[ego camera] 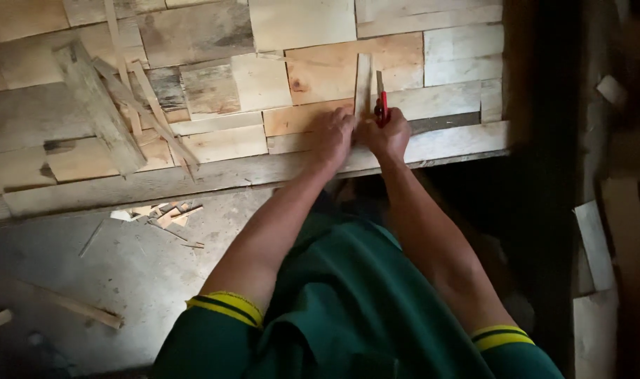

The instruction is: Fitting and trimming small rectangular wooden blocks to create a wood panel.

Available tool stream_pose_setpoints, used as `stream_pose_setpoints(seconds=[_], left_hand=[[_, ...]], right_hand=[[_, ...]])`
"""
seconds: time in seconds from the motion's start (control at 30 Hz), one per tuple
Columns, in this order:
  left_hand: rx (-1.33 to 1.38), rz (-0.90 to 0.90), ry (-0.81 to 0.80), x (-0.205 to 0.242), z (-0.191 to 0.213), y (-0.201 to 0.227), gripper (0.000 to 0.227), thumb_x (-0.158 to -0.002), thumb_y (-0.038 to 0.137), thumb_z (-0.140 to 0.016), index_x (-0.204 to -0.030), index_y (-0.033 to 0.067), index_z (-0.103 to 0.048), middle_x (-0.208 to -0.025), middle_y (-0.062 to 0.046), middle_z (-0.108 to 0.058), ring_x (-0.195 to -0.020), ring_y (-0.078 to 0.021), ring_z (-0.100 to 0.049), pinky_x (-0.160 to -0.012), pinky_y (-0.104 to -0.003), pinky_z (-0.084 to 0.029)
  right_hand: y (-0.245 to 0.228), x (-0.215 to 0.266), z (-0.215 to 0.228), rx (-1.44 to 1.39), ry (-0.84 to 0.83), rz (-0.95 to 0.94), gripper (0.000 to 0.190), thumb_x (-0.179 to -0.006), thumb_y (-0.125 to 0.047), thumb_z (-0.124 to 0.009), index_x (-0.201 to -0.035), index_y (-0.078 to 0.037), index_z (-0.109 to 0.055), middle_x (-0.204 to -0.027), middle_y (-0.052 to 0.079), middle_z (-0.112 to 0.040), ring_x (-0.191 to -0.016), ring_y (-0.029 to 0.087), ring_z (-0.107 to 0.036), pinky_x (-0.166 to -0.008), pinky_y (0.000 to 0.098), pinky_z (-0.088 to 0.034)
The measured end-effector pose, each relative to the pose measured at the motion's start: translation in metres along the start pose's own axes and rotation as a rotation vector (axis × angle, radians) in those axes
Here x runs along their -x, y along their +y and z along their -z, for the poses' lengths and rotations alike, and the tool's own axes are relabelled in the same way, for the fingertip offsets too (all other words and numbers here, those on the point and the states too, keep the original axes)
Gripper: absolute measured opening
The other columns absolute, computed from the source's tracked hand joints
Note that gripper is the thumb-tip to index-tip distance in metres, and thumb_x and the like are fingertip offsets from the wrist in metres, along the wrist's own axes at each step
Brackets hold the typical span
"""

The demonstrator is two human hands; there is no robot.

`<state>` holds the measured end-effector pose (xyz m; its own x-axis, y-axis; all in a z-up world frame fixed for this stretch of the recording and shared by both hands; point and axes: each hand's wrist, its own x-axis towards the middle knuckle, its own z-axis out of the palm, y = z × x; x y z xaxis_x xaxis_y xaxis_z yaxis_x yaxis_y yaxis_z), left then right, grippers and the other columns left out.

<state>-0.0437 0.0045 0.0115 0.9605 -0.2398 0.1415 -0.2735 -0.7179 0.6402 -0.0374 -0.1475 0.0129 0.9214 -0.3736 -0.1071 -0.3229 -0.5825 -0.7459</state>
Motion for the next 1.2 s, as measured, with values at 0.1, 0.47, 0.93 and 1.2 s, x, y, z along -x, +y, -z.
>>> stream_pose_setpoints(seconds=[0.1, 0.47, 0.93, 1.2], left_hand=[[-0.002, 0.027, 0.015, 0.002, 0.000, 0.005, 0.024, -0.081, -0.003, -0.064, -0.102, 0.0058, -0.071, -0.116, -0.016, -0.065, -0.109, -0.0366, -0.061, -0.095, -0.048, -0.048], [0.709, 0.485, 0.006, -0.008, -0.011, 0.008, 0.047, -0.083, -0.001, -0.071, -0.128, 0.0019, -0.056, -0.109, -0.012, -0.071, -0.100, -0.0238, -0.071, -0.085, -0.036, -0.059], [1.188, 0.705, 0.001, 0.003, -0.007, -0.021, 0.010, -0.093, 0.007, -0.071, -0.100, 0.0030, -0.065, -0.083, -0.004, -0.069, -0.065, -0.0113, -0.061, -0.054, -0.028, -0.048], [1.146, 0.750, 0.131, 0.001, 0.047, -0.014, 0.021, -0.091, 0.005, -0.065, -0.111, 0.0012, -0.060, -0.091, -0.007, -0.075, -0.076, -0.0155, -0.075, -0.063, -0.031, -0.061]], right_hand=[[0.004, -0.002, -0.006, -0.032, -0.022, -0.072, 0.024, -0.075, -0.017, -0.083, -0.088, -0.001, -0.070, -0.076, 0.009, -0.071, -0.068, 0.020, -0.066, -0.067, 0.0371, -0.055], [-0.001, -0.003, 0.017, -0.670, -0.477, -0.396, 0.010, -0.096, -0.016, -0.069, -0.097, -0.007, -0.065, -0.069, 0.002, -0.060, -0.051, 0.013, -0.052, -0.041, 0.0294, -0.038], [-0.029, 0.009, 0.023, -1.248, -0.600, -0.638, 0.011, -0.104, -0.018, -0.063, -0.100, -0.008, -0.061, -0.083, 0.001, -0.056, -0.067, 0.010, -0.049, -0.057, 0.0254, -0.041], [-0.010, 0.003, -0.010, -1.134, -0.277, -0.639, 0.013, -0.101, -0.016, -0.063, -0.094, -0.006, -0.058, -0.072, 0.003, -0.054, -0.057, 0.014, -0.050, -0.048, 0.0299, -0.041]])
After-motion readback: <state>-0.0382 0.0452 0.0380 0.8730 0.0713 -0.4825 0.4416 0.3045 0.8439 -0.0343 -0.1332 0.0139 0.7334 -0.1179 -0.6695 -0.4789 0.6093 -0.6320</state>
